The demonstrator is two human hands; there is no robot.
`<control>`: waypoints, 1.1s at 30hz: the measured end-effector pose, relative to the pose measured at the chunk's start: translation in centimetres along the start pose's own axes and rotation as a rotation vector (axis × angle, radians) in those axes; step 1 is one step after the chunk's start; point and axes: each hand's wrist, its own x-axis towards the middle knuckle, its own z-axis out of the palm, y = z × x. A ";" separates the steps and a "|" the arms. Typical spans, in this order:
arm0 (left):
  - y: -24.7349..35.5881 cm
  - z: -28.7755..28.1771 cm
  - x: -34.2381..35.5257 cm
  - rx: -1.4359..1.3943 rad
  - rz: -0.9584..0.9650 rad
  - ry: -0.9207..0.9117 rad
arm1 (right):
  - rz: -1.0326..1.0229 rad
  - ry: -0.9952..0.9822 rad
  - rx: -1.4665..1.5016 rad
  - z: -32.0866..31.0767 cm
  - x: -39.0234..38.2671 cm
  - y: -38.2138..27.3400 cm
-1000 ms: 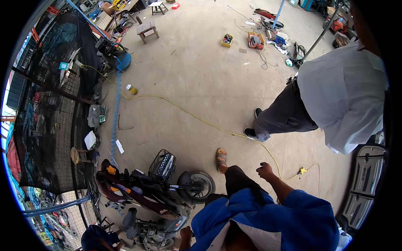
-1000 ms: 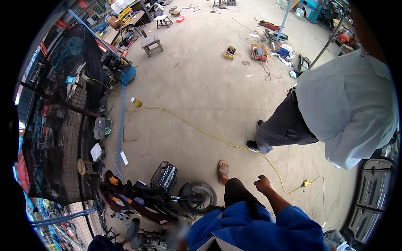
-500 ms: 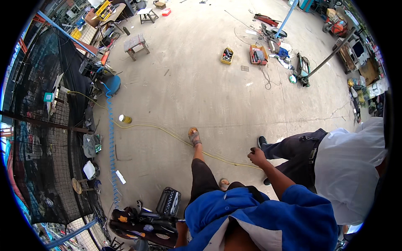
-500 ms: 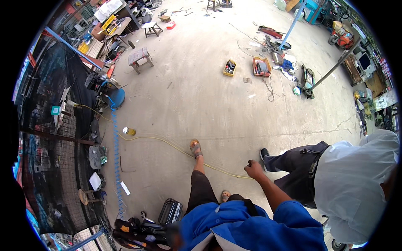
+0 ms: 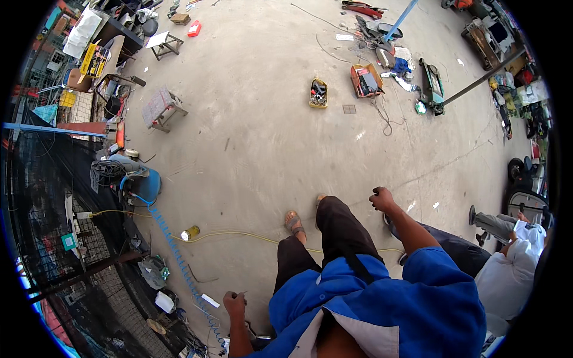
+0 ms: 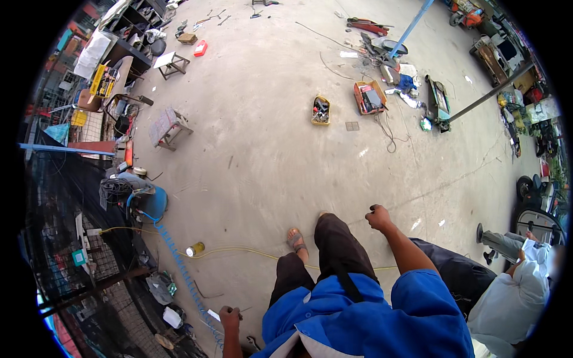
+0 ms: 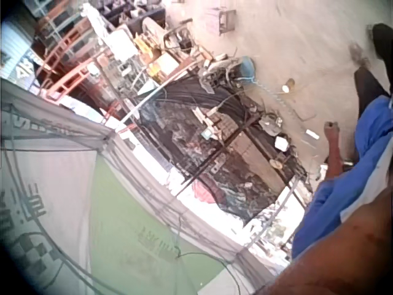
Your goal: The person works on a motorcycle tire in a workshop, using a plastic bottle to apply liquid to the tire bead area. The person retrieves a yellow tool box from the floor, selects a small metal tool, and uses it to manipulate the tire bead while continuing to apply liquid from the bottle.
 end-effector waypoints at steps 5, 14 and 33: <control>5.6 2.7 3.7 0.047 -0.167 -0.023 | -0.221 0.171 -0.312 -5.1 12.6 -10.6; 21.1 16.8 11.2 0.633 -0.133 -0.189 | -0.258 0.078 -0.386 -4.2 45.3 -25.1; 45.1 35.4 31.0 0.643 -0.294 -0.210 | -0.303 -0.140 -0.798 7.8 85.7 -31.3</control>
